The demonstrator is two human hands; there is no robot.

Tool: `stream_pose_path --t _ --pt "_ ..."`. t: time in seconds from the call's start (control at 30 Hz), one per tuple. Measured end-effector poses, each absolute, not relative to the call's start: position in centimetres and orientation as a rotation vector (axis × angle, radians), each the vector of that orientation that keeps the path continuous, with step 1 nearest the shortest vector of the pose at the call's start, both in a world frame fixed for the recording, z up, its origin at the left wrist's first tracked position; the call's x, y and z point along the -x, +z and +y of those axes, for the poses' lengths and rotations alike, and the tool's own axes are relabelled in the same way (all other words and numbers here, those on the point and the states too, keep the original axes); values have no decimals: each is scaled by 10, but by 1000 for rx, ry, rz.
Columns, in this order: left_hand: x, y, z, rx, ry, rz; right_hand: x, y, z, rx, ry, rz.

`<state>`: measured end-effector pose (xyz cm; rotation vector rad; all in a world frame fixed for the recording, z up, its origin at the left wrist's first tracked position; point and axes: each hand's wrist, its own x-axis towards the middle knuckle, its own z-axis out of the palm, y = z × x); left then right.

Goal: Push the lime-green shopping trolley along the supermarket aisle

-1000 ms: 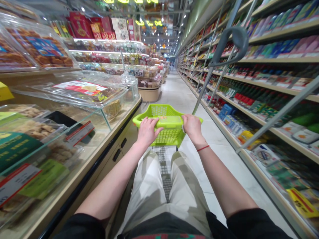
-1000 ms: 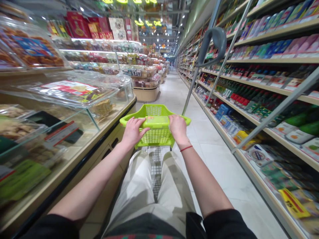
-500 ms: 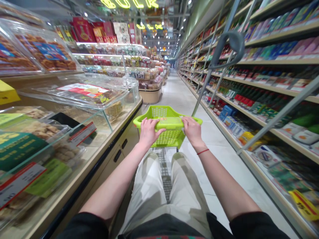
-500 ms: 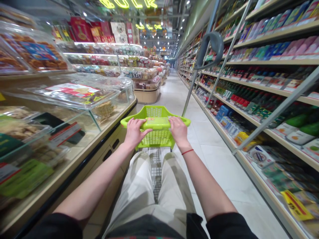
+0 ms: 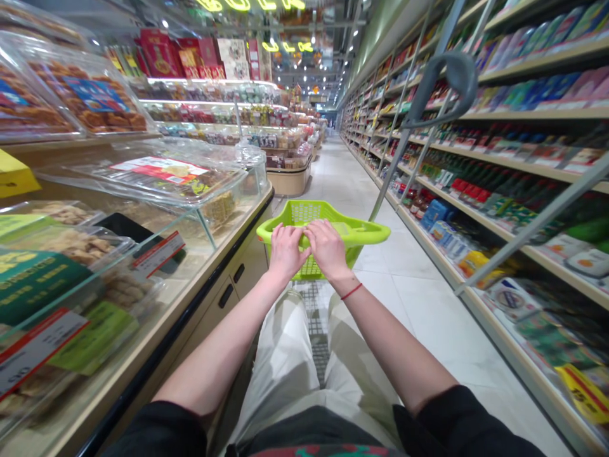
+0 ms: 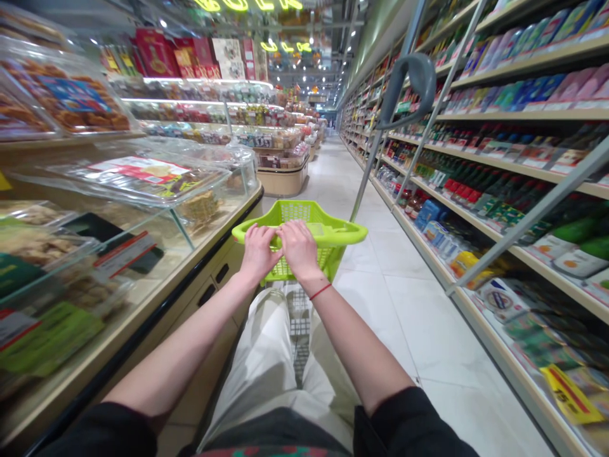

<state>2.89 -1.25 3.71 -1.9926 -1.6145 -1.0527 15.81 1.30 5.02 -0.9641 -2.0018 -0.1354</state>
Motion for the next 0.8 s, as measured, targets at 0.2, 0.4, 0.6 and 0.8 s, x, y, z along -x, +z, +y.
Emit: stream_pose_path --t 0.2,0.4,0.6,0.8 --pt "-28 40 -16 2036 -1066 -1625 -201 41 30 980 -179 -1918" --pt "-27 40 -16 2041 -1071 -1618 -244 37 42 1146 -150 -1649" --pt "-27 38 -16 2017 -1072 -1604 -182 52 26 1105 -131 -1813" --pt "-24 36 -17 2000 -1049 -1599 -143 72 19 1143 -187 -2091"
